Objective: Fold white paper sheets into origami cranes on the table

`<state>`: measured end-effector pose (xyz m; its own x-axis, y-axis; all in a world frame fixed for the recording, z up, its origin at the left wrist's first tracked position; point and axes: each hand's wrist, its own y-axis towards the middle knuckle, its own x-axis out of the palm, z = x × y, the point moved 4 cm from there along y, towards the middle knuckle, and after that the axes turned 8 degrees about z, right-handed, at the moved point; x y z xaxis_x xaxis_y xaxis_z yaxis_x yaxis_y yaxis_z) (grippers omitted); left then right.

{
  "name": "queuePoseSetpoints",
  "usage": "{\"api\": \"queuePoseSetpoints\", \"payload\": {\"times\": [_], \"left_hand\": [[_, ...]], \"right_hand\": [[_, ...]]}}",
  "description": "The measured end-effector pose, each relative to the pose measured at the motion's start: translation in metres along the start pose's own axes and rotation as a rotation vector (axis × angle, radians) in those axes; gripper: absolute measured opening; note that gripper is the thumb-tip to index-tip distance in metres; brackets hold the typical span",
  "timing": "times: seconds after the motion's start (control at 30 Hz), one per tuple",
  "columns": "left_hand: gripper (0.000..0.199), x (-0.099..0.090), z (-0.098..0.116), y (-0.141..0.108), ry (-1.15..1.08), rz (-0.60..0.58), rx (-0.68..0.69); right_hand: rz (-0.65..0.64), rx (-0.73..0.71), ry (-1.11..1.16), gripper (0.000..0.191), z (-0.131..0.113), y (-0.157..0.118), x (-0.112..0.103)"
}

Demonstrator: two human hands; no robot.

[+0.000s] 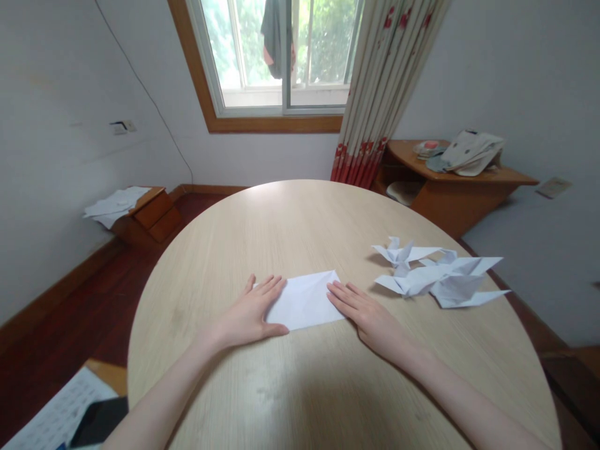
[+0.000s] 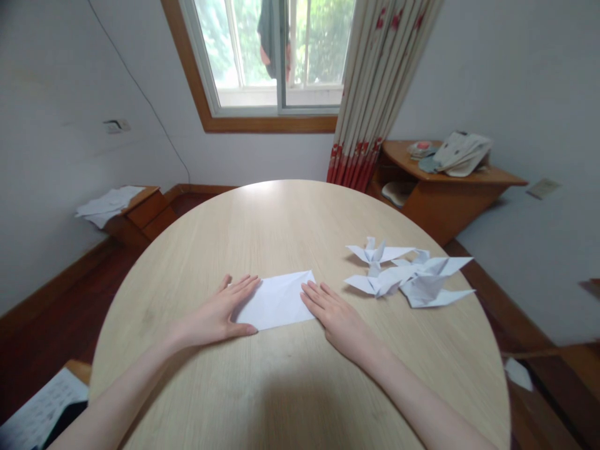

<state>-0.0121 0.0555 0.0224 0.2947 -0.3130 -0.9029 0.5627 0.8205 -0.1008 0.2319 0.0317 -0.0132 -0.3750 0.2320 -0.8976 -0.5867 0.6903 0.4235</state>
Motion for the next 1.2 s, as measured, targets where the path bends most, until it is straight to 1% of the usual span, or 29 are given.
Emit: {"api": "queuePoseSetpoints", "payload": {"times": [0.1, 0.2, 0.27, 0.33, 0.47, 0.6, 0.73, 0.83, 1.03, 1.2], "left_hand": [[0.080, 0.013, 0.001, 0.004, 0.047, 0.055, 0.022], [0.077, 0.025, 0.002, 0.006, 0.072, 0.097, 0.050], [0.077, 0.029, 0.002, 0.006, 0.087, 0.124, 0.062], [0.078, 0.031, 0.002, 0.006, 0.105, 0.128, 0.062], [0.079, 0.029, 0.004, 0.007, 0.132, 0.136, 0.045], [0.079, 0.025, 0.008, 0.006, 0.173, 0.208, 0.037], [0.083, 0.022, 0.011, 0.006, 0.193, 0.296, 0.039], [0.084, 0.020, 0.011, 0.005, 0.170, 0.348, 0.040], [0.071, 0.016, 0.013, 0.005, 0.088, 0.418, 0.038], [0.050, 0.009, 0.006, 0.004, -0.049, 0.520, -0.020]], "right_hand": [[0.017, -0.036, 0.008, 0.076, -0.008, 0.001, 0.001], [0.039, -0.035, 0.020, 0.072, -0.013, 0.001, 0.000], [0.058, -0.024, 0.030, 0.069, -0.015, 0.002, -0.003], [0.079, -0.021, 0.034, 0.066, -0.015, 0.003, -0.006], [0.135, -0.040, 0.028, 0.060, -0.016, 0.005, -0.015], [0.169, -0.071, 0.060, 0.057, -0.022, 0.007, -0.020], [0.114, -0.130, 0.121, 0.054, -0.035, 0.009, -0.017], [0.064, -0.139, 0.116, 0.055, -0.041, 0.010, -0.011], [0.014, -0.081, 0.111, 0.058, -0.036, 0.009, -0.006], [0.001, -0.076, 0.107, 0.059, -0.035, 0.008, -0.006]]}}
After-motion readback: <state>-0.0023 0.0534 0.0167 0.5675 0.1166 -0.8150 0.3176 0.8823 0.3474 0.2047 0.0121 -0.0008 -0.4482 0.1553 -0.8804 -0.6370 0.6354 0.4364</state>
